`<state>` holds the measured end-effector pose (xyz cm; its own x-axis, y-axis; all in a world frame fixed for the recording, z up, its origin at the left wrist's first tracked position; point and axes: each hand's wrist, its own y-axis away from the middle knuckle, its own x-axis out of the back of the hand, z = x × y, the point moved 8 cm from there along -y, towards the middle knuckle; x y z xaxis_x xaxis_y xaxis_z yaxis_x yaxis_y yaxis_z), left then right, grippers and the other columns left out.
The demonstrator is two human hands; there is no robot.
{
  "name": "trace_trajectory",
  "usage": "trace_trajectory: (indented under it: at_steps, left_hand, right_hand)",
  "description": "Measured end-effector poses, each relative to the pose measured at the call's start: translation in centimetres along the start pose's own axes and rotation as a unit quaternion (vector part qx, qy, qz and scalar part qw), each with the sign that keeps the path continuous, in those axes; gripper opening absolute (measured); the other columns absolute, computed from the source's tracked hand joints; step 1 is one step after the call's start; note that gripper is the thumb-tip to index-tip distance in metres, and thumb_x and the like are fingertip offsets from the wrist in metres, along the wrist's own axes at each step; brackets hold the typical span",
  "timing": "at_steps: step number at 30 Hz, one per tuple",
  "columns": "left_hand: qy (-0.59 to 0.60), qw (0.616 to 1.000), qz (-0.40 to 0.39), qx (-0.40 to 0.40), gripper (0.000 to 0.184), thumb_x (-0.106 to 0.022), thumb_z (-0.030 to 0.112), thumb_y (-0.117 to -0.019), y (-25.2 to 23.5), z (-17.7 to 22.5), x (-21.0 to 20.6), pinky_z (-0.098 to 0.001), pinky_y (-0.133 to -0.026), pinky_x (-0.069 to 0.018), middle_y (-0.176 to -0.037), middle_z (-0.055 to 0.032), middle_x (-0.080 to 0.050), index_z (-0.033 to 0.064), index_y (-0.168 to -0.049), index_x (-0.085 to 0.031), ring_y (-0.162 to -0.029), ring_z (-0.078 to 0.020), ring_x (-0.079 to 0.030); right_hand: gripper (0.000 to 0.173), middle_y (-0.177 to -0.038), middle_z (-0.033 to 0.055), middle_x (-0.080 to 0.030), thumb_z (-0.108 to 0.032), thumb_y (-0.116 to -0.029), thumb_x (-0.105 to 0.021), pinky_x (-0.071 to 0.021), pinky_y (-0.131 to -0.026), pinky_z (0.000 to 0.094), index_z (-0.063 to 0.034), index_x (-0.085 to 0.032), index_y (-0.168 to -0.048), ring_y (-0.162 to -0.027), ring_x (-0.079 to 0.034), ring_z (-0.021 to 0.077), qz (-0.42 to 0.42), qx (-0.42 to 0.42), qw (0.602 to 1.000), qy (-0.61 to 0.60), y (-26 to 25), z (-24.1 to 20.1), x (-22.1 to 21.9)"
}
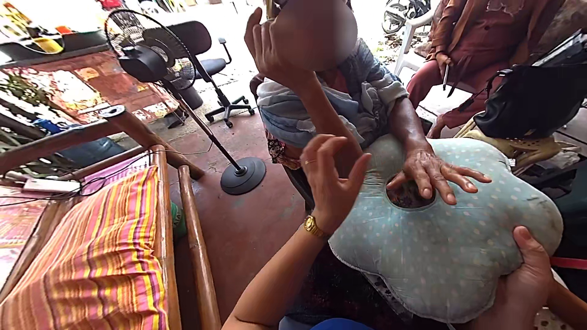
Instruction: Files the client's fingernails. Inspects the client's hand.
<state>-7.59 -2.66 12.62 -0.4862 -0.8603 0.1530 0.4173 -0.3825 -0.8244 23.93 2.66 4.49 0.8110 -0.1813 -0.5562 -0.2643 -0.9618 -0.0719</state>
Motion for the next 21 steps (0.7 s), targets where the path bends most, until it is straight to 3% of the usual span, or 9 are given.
trace_trajectory:
  at_steps: [2,3,5,7,10,12,17,21]
  left_hand:
    - [-0.076,0.996,0.023,0.042,0.069,-0.078,0.046,-0.0864,-0.3,-2.9,-0.1,-0.0534,-0.108,-0.0398,-0.154,-0.0254,-0.034,0.0129,-0.141,-0.053,-0.137,-0.0395,-0.041]
    - [-0.095,0.993,0.005,0.069,0.079,-0.078,0.051,-0.0849,-0.5,-3.9,-0.8,-0.057,-0.107,-0.0389,-0.162,-0.0274,-0.02,0.0192,-0.15,-0.047,-0.139,-0.0437,-0.037]
    - [-0.11,0.989,-0.034,0.095,0.086,-0.076,0.054,-0.0855,-0.7,-4.7,-2.1,-0.0629,-0.101,-0.0388,-0.166,-0.0291,-0.01,0.027,-0.158,-0.038,-0.137,-0.0493,-0.038]
    - [-0.111,0.987,-0.061,0.095,0.081,-0.072,0.052,-0.09,-1.0,-4.8,-3.3,-0.0655,-0.099,-0.039,-0.166,-0.0289,-0.014,0.0299,-0.159,-0.036,-0.136,-0.0502,-0.041]
    - [-0.081,0.988,-0.074,0.11,0.074,-0.071,0.029,-0.091,-1.4,-4.9,-4.1,-0.0645,-0.096,-0.0419,-0.161,-0.0278,-0.021,0.0299,-0.157,-0.039,-0.135,-0.0473,-0.04]
    - [-0.066,0.989,-0.074,0.112,0.075,-0.069,0.02,-0.0882,-1.7,-4.8,-4.2,-0.0608,-0.097,-0.0436,-0.16,-0.0293,-0.018,0.0257,-0.157,-0.04,-0.137,-0.0464,-0.036]
    - [-0.043,0.989,-0.076,0.116,0.081,-0.066,0.011,-0.084,-2.3,-4.1,-3.7,-0.0572,-0.091,-0.0466,-0.16,-0.0313,-0.015,0.0192,-0.158,-0.034,-0.133,-0.0472,-0.038]
    - [-0.048,0.989,-0.075,0.118,0.082,-0.064,0.01,-0.0835,-2.4,-4.3,-3.4,-0.0563,-0.091,-0.0464,-0.162,-0.0299,-0.011,0.0194,-0.159,-0.033,-0.132,-0.0456,-0.039]
  right_hand:
    - [0.027,-0.096,-0.0025,-0.073,-0.017,-0.1077,-0.034,-0.0616,-0.085,0.0274,-0.011,-0.06,-0.112,-0.092,-0.073,0.0056,-0.002,0.001,1.0,-0.003,0.0,0.0,-0.1]
    - [0.027,-0.096,-0.0024,-0.073,-0.017,-0.1073,-0.034,-0.0617,-0.085,0.0274,-0.0109,-0.06,-0.112,-0.092,-0.073,0.0056,0.0,0.002,1.0,-0.004,0.0,-0.1,-0.3]
    - [0.026,-0.097,-0.002,-0.074,-0.017,-0.1074,-0.035,-0.0619,-0.085,0.0277,-0.0106,-0.06,-0.113,-0.092,-0.073,0.0061,0.002,0.0,1.0,-0.006,0.0,-0.1,-0.3]
    - [0.025,-0.098,-0.0008,-0.073,-0.017,-0.1069,-0.037,-0.0619,-0.085,0.0289,-0.01,-0.059,-0.115,-0.093,-0.073,0.0073,0.008,-0.005,1.0,-0.004,0.0,0.0,0.0]
    - [0.023,-0.099,-0.0007,-0.073,-0.017,-0.1068,-0.039,-0.0622,-0.084,0.0288,-0.0104,-0.06,-0.115,-0.093,-0.073,0.0074,0.034,-0.007,0.999,0.009,0.3,-0.1,0.2]
    - [0.021,-0.097,-0.0025,-0.073,-0.016,-0.1063,-0.043,-0.0619,-0.083,0.0268,-0.0123,-0.062,-0.114,-0.091,-0.072,0.0058,0.048,-0.001,0.999,0.011,0.4,-0.2,0.3]
    - [0.022,-0.095,-0.002,-0.073,-0.013,-0.1058,-0.04,-0.0616,-0.083,0.0259,-0.0109,-0.062,-0.111,-0.09,-0.072,0.0055,0.034,0.022,0.999,-0.003,0.1,-0.7,0.0]
    - [0.022,-0.096,-0.0027,-0.073,-0.014,-0.1062,-0.04,-0.0618,-0.082,0.0259,-0.0113,-0.061,-0.111,-0.09,-0.072,0.0053,0.041,0.016,0.999,-0.004,-0.1,-0.2,0.4]
